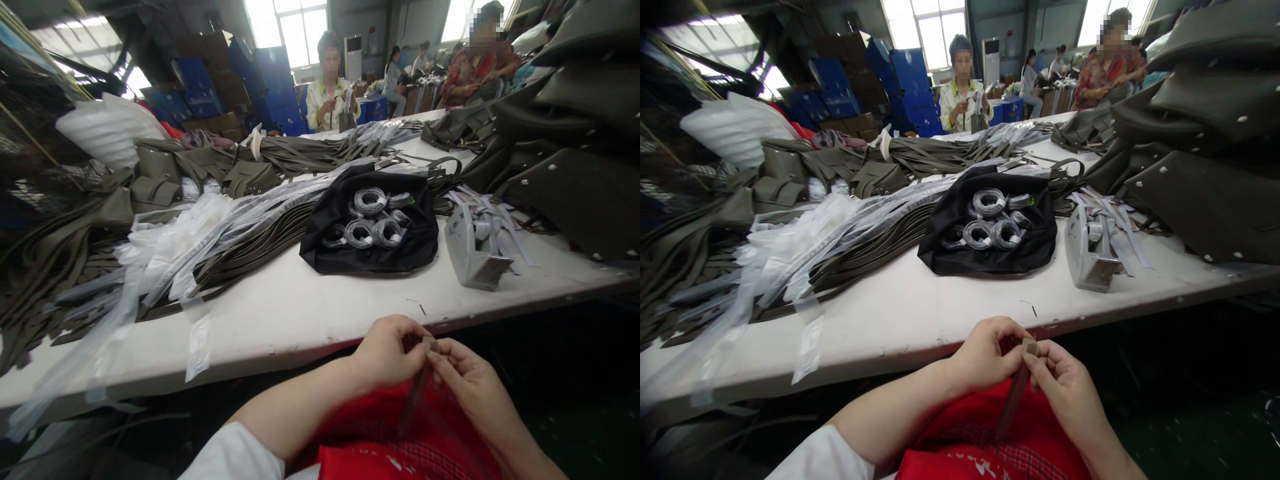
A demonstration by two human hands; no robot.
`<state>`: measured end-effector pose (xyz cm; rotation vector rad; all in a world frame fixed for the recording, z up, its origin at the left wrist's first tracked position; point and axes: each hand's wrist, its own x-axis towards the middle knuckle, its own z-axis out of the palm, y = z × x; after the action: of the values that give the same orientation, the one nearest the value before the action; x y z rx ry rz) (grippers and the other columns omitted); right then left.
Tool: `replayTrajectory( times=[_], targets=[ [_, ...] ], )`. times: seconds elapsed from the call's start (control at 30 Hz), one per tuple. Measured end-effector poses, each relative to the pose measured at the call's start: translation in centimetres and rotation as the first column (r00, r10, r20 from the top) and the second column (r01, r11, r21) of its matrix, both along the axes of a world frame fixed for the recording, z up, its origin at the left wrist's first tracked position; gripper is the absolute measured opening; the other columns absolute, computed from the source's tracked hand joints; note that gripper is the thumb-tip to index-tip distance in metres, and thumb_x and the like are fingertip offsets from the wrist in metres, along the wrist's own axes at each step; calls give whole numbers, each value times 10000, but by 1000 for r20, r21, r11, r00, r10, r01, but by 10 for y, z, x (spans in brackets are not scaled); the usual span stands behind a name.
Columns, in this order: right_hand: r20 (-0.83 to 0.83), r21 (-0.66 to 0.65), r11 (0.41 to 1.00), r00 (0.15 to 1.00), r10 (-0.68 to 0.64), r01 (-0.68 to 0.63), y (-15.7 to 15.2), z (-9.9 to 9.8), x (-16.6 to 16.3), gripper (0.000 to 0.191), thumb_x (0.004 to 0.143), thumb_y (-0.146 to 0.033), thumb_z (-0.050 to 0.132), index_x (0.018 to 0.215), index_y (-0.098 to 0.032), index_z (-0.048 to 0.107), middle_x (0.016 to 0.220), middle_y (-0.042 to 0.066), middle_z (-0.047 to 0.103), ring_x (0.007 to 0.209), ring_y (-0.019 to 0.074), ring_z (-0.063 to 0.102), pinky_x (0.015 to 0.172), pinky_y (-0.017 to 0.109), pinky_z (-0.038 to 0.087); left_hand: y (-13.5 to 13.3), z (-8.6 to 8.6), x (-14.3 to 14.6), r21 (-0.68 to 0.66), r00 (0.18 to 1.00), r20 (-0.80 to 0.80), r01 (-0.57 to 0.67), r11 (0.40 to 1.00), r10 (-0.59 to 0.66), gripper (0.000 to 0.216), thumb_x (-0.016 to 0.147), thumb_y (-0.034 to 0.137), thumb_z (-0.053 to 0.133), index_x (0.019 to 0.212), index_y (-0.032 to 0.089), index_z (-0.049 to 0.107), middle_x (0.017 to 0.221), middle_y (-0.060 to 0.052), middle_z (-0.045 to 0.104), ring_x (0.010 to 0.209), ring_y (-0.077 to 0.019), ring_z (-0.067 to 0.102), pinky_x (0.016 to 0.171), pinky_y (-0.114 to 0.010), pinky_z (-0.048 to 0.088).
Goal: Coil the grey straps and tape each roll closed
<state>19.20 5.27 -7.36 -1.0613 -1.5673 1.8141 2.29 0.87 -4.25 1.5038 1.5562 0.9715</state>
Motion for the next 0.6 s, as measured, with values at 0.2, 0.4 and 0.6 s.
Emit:
replayTrajectory(
  times=[0.2,0.4,0.6],
  targets=[
    [258,479,878,957,-130,-10,25,7,0,296,922,-474,511,1000,-218,637,850,73,719,745,237,672,666,317,510,28,7,10,226,970,-234,-13,974,67,188,872,245,546,905,176,718,896,-66,702,837,-191,640,783,-288,501],
    [179,959,282,800,-572,-13,67,26,-1,286,951,-334,449,1045,-190,677,831,84,760,610,229,685,576,321,476,97,-3,-16,249,932,-78,-325,912,353,234,939,289,496,1043,179,675,941,-61,721,849,-178,677,797,-285,538],
    [65,984,-120,885,-461,-134,120,-5,11,317,946,-188,472,1210,-183,648,1081,93,748,915,266,707,881,409,513,128,-30,-60,101,908,-160,-375,921,387,194,888,223,561,971,133,712,909,-105,722,794,-221,699,760,-347,574]
  ],
)
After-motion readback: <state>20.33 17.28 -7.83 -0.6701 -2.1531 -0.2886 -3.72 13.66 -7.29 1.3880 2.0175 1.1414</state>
